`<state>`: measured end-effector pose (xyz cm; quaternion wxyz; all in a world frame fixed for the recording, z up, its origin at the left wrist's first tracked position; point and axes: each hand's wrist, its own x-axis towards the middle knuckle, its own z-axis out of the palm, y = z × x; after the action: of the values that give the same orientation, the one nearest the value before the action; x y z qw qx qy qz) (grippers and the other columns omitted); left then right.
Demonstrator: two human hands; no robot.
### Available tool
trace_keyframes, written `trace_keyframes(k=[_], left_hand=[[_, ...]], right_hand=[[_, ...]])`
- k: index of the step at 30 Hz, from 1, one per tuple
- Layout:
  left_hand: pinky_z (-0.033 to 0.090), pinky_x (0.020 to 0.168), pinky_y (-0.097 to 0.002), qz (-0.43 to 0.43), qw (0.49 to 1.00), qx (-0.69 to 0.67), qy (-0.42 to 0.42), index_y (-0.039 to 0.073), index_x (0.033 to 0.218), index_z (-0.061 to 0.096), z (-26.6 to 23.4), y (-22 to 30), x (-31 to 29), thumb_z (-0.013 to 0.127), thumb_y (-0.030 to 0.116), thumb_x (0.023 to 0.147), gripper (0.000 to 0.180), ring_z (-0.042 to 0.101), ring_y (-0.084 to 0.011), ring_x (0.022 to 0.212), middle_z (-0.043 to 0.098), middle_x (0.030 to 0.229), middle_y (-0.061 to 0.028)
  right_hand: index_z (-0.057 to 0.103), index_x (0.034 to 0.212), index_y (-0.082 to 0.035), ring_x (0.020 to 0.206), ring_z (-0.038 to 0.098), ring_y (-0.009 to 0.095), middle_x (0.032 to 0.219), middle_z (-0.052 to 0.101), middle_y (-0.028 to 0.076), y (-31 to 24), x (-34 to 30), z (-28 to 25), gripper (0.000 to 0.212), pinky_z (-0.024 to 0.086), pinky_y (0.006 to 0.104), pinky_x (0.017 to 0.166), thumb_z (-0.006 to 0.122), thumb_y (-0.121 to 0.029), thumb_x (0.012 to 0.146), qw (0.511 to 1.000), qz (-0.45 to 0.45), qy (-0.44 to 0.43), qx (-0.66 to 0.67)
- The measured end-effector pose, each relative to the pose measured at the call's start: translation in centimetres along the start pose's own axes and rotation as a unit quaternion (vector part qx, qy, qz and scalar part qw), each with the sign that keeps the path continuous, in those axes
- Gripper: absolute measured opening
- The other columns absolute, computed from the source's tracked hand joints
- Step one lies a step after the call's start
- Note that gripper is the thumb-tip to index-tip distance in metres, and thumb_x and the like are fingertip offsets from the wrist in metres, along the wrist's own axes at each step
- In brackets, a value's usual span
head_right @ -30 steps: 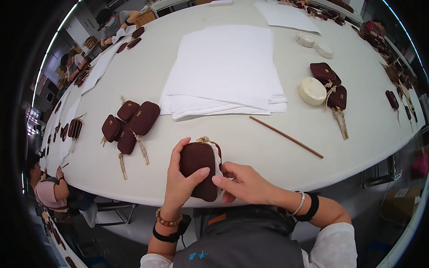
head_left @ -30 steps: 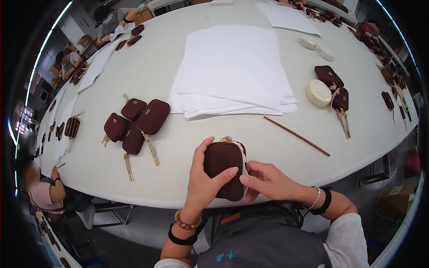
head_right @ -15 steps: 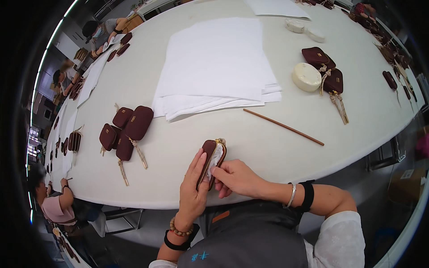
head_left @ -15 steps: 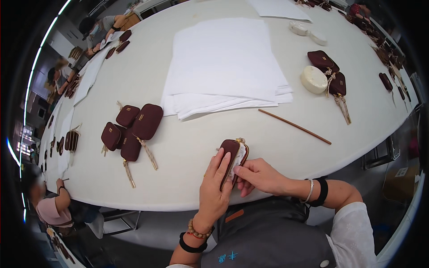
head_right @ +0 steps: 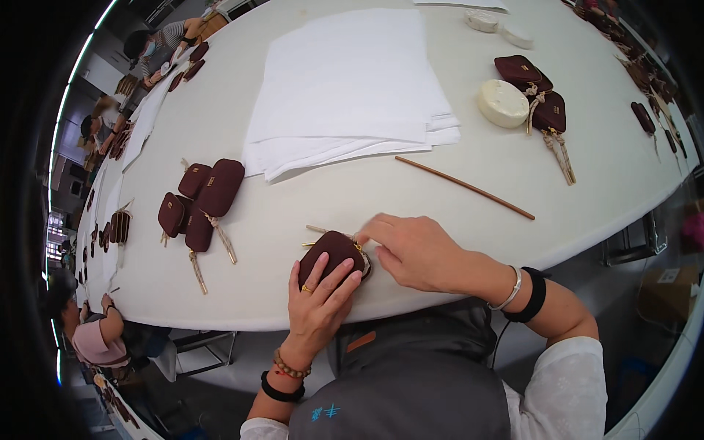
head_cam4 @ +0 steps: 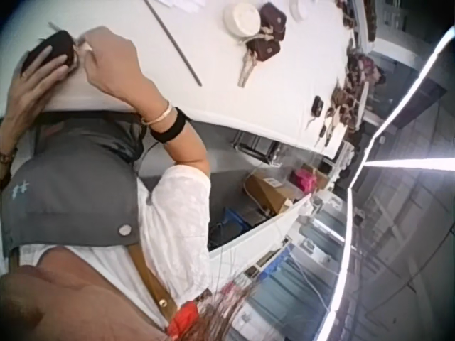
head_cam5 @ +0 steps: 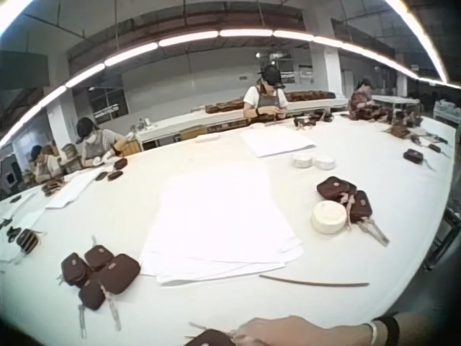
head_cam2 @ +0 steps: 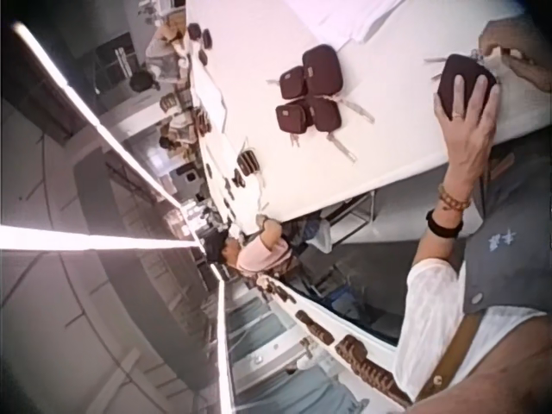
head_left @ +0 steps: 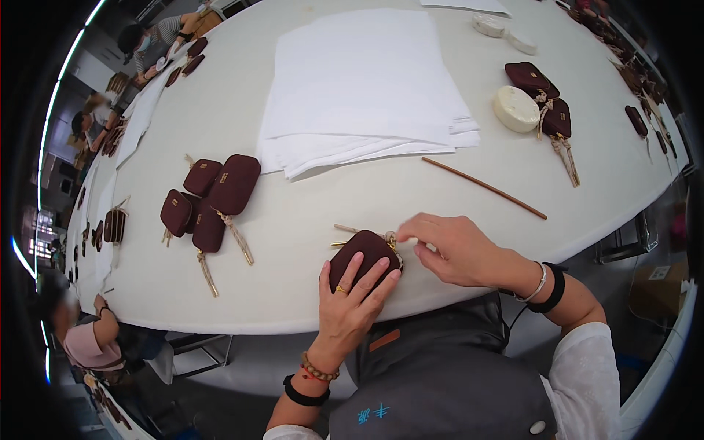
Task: The person repeatedly stuffs white tissue paper into small maroon pouches. They use a thin wooden stick to push the paper deep into the pouches and then zip them closed. The person handles the pouches one at a time, repeating the process of opening, stuffing, and closing.
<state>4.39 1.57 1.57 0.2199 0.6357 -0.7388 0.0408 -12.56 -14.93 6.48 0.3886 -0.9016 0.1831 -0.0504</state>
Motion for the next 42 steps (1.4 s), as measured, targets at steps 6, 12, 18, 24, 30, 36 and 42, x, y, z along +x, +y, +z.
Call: trace_keyframes(k=[6,12,18,24,30,36,42], left_hand=[[0.026,0.103,-0.0618,-0.074,0.997,-0.018,-0.018,0.015,0.112,0.060,-0.9,1.4,1.1,0.074,0.020,0.074,0.041,0.041,-0.0306,0.133,0.051,0.139,-0.0035],[0.035,0.095,-0.0603,-0.092,0.990,0.111,0.001,0.035,0.132,0.054,-0.1,0.9,1.9,0.075,0.037,0.075,0.060,0.041,-0.0379,0.128,0.044,0.144,-0.0010],[0.036,0.093,-0.0581,-0.080,0.991,0.108,-0.003,0.039,0.131,0.054,-0.6,0.7,0.5,0.070,0.036,0.079,0.054,0.043,-0.0347,0.125,0.044,0.145,0.0008],[0.037,0.093,-0.0584,-0.041,0.997,0.056,-0.016,0.032,0.131,0.055,-1.1,1.0,1.2,0.071,0.033,0.078,0.056,0.042,-0.0341,0.128,0.043,0.145,-0.0026],[0.056,0.067,-0.0269,0.033,0.986,-0.004,0.161,0.019,0.122,0.060,-1.9,0.2,1.9,0.078,0.014,0.069,0.056,0.069,-0.0221,0.088,0.065,0.114,-0.0049],[0.055,0.065,-0.0256,0.046,0.994,-0.029,0.097,0.018,0.112,0.065,-2.6,2.0,3.3,0.077,0.017,0.071,0.043,0.069,-0.0181,0.088,0.066,0.113,-0.0036],[0.057,0.067,-0.0301,0.062,0.975,-0.136,0.164,0.017,0.108,0.066,-1.5,1.4,3.4,0.081,0.012,0.070,0.041,0.068,-0.0220,0.087,0.066,0.111,-0.0082]], right_hand=[[0.046,0.132,-0.008,0.101,0.057,0.032,0.113,0.054,0.015,1.0,1.6,1.8,0.052,0.054,0.0399,0.072,0.061,-0.005,0.082,0.991,-0.091,0.022,-0.096],[0.058,0.090,-0.002,0.086,0.055,0.027,0.092,0.054,0.013,0.7,1.9,1.6,0.016,0.053,0.0383,0.063,0.057,-0.017,0.087,0.974,-0.085,0.028,-0.206],[0.060,0.072,-0.006,0.078,0.054,0.024,0.081,0.054,0.010,0.1,0.4,1.7,0.018,0.043,0.0381,0.069,0.063,-0.023,0.079,0.944,-0.171,0.007,-0.283],[0.059,0.067,-0.006,0.062,0.056,0.026,0.068,0.057,0.009,-0.5,-1.9,4.7,0.018,0.042,0.0393,0.069,0.062,-0.021,0.078,0.965,-0.158,0.054,-0.201],[0.057,0.065,-0.005,0.050,0.058,0.033,0.058,0.059,0.014,-3.9,-1.4,-0.6,0.021,0.047,0.0436,0.050,0.060,-0.019,0.080,0.988,-0.061,0.127,-0.060],[0.059,0.065,-0.004,0.047,0.057,0.033,0.054,0.057,0.013,-5.1,-2.1,-1.1,0.023,0.047,0.0401,0.048,0.056,-0.020,0.083,0.986,-0.028,0.035,-0.159],[0.061,0.064,0.001,0.048,0.063,0.024,0.051,0.059,0.012,-5.5,-1.5,-4.6,0.036,0.051,0.0374,0.051,0.050,-0.026,0.086,0.974,0.150,-0.094,0.140]])
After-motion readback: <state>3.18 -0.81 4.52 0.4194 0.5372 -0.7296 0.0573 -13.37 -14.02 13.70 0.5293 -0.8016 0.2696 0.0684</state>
